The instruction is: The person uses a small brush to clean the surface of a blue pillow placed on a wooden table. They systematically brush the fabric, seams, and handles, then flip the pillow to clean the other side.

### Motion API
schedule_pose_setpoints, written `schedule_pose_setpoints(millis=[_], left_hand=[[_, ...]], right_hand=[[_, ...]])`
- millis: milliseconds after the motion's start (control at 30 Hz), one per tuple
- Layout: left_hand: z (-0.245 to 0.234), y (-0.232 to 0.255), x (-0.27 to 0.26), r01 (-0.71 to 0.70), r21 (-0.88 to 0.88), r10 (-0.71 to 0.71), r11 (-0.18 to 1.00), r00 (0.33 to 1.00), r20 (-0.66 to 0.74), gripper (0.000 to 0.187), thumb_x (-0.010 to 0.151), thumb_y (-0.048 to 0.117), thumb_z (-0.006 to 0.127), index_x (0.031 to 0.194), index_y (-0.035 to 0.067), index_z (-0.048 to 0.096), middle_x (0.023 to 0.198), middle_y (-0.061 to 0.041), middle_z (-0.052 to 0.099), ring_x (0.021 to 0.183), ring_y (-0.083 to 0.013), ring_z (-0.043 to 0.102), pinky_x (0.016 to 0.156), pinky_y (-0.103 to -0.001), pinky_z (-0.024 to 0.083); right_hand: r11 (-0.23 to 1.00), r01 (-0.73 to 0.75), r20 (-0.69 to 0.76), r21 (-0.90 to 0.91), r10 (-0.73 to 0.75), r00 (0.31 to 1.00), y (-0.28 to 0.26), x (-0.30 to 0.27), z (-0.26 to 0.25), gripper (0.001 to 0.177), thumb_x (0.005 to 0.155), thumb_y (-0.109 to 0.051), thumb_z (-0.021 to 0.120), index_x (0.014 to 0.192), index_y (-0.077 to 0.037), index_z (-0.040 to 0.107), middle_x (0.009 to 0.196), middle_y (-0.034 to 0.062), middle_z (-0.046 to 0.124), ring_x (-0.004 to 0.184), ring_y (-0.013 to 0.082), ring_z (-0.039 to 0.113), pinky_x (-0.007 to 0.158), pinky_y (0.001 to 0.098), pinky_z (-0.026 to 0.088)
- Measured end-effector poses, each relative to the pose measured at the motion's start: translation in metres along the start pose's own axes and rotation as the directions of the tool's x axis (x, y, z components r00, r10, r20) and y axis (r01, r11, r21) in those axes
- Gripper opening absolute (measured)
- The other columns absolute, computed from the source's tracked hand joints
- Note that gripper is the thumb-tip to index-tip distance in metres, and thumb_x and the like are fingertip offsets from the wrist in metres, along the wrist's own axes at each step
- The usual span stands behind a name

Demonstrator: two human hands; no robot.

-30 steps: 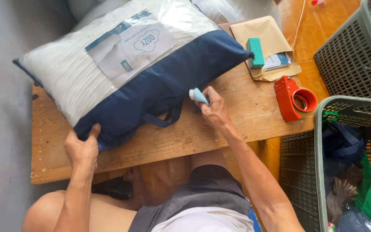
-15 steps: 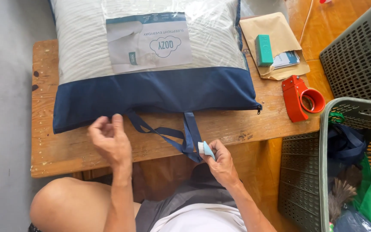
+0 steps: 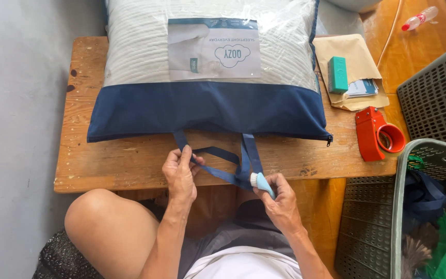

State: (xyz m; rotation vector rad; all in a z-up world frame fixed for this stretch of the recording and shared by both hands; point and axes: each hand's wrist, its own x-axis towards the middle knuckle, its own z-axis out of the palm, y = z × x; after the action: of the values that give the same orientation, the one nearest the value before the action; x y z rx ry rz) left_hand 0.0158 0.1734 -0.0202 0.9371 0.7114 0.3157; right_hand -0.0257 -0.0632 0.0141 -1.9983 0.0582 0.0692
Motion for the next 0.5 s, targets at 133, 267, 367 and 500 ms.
schedule_pose_setpoints(millis=[133,267,367,500], left_hand=[[-0.018,0.002,-0.024,-0.062,0.105,0.073,0.993,0.991,-0.11,0.021,0.097,0.022,0.069,0.095,0.002,0.061,0.074,-0.009,0.058,0.048,-0.0095,0.05,0.058,-0.032,0.061],[-0.041,-0.025,-0.018,-0.112,0.124,0.13,0.986,0.981,-0.145,0.019,0.099,0.019,0.07,0.099,0.0,0.065,0.073,-0.011,0.062,0.045,-0.0102,0.055,0.046,-0.028,0.059],[-0.05,-0.032,-0.019,-0.145,0.186,0.169,0.972,0.978,-0.122,0.02,0.1,0.018,0.067,0.101,-0.002,0.065,0.073,-0.014,0.064,0.042,-0.0125,0.056,0.043,-0.028,0.057],[-0.054,-0.032,-0.018,-0.179,0.261,0.216,0.949,0.969,-0.12,0.014,0.098,0.009,0.062,0.096,-0.003,0.067,0.066,-0.014,0.064,0.038,-0.0142,0.056,0.039,-0.028,0.053]], right_hand=[[0.894,0.295,-0.155,-0.337,-0.361,0.919,-0.019,0.008,-0.005,0.045,0.082,-0.046,0.08,0.1,-0.012,0.057,0.097,0.0043,0.053,0.08,0.0179,0.048,0.07,0.031,0.043],[0.903,0.423,0.008,-0.078,-0.424,0.906,-0.068,0.023,0.04,0.026,0.097,-0.029,0.068,0.113,-0.009,0.07,0.089,0.012,0.069,0.072,0.029,0.072,0.064,0.0364,0.056],[0.786,0.616,0.269,-0.049,-0.584,0.766,-0.078,0.034,0.083,0.021,0.096,-0.02,0.068,0.114,-0.01,0.072,0.083,0.0068,0.071,0.073,0.0241,0.073,0.065,0.0327,0.058],[0.535,0.821,0.379,-0.197,-0.731,0.567,-0.049,0.071,0.126,0.025,0.096,-0.02,0.067,0.119,-0.011,0.069,0.081,0.0056,0.065,0.075,0.0256,0.07,0.067,0.0346,0.059]])
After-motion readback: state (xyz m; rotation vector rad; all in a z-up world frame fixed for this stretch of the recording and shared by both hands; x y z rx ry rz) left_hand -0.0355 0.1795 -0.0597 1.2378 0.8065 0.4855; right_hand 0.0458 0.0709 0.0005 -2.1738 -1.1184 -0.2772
